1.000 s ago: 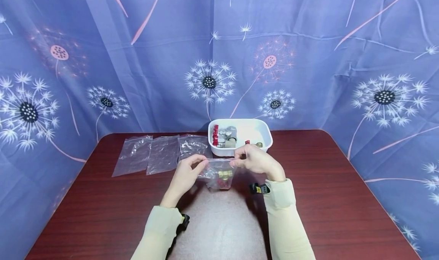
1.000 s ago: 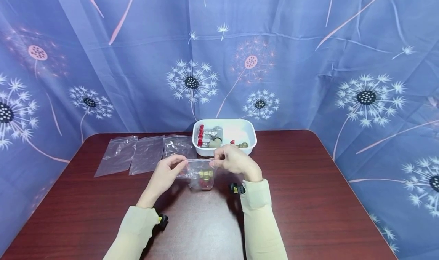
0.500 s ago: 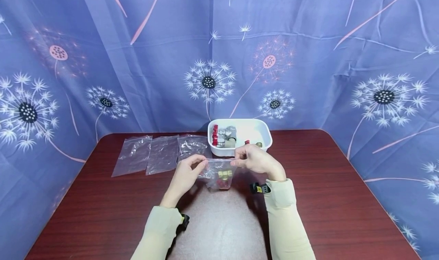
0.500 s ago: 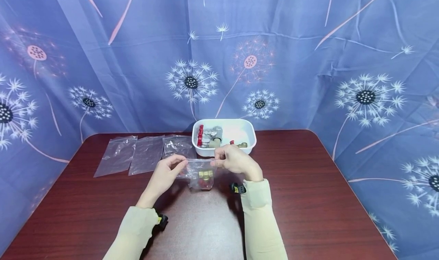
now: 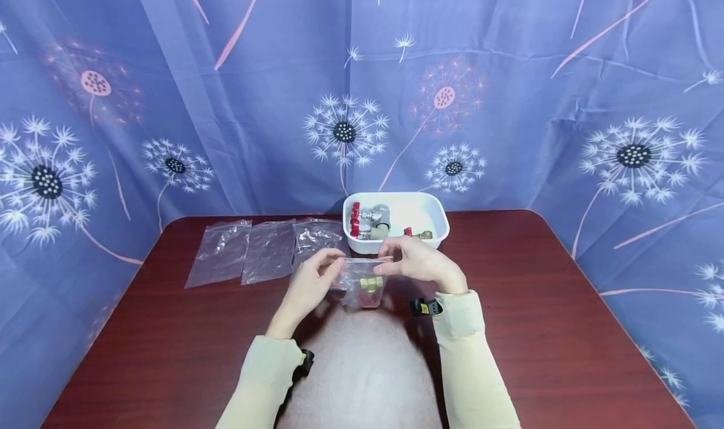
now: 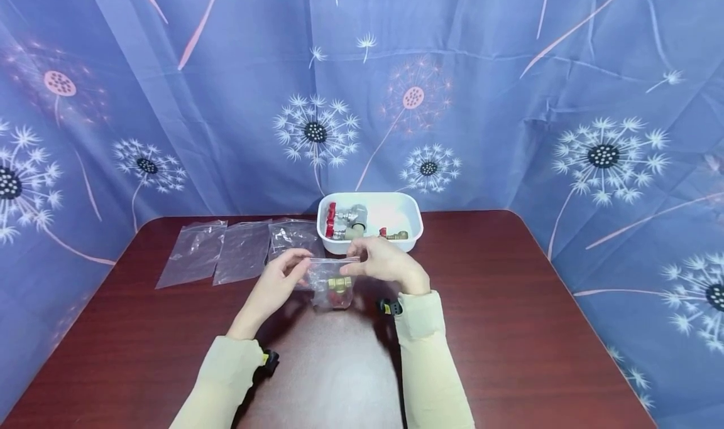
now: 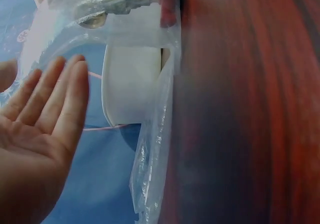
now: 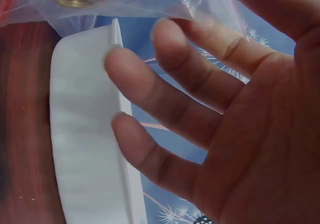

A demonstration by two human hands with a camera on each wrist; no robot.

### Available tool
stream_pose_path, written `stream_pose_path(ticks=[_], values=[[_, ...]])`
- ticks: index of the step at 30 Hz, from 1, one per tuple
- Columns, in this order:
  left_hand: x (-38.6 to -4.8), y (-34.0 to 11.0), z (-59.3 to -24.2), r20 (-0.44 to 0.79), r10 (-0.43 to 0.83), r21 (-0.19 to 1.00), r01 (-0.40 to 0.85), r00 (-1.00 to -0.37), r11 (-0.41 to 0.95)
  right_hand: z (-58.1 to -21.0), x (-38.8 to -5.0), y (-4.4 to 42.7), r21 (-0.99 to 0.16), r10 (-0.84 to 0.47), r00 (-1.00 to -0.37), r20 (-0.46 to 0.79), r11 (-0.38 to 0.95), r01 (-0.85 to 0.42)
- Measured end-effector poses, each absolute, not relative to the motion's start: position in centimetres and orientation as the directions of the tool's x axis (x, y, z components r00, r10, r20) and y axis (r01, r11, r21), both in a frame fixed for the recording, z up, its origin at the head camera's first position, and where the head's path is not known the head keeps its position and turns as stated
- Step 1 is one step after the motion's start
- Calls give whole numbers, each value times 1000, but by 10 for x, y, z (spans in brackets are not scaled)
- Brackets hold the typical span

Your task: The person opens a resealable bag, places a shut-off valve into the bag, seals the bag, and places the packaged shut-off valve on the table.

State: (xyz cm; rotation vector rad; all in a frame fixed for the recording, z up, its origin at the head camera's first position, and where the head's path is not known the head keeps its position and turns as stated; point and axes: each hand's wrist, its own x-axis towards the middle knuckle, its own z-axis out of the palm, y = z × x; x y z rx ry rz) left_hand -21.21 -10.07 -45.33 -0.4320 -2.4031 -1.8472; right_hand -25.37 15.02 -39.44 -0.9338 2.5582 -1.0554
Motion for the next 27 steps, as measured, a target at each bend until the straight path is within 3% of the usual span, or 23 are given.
stream_pose_path(ticks=[5,9,14,18,23,27], values=[[-214,-93,-454,162,267,932,236,-950,275,-405,-257,158,-743,-645,-763,37,494,-453],[-210,-95,-458,101,298,888,221,-949,404,-421,-253,159,-848,-670,-742,-4,396,-353],[-208,-96,-462,72,375,841,258,-924,476,-439,-244,157,-906,-640,-767,-32,343,-248],[-207,-96,-464,94,412,823,304,-906,480,-448,-240,151,-914,-660,-751,-3,307,-266],[-207,-95,-463,105,436,807,333,-894,488,-454,-237,143,-863,-663,-747,35,357,-357],[-207,-95,-461,82,475,803,340,-876,489,-458,-234,138,-888,-628,-778,4,355,-291]])
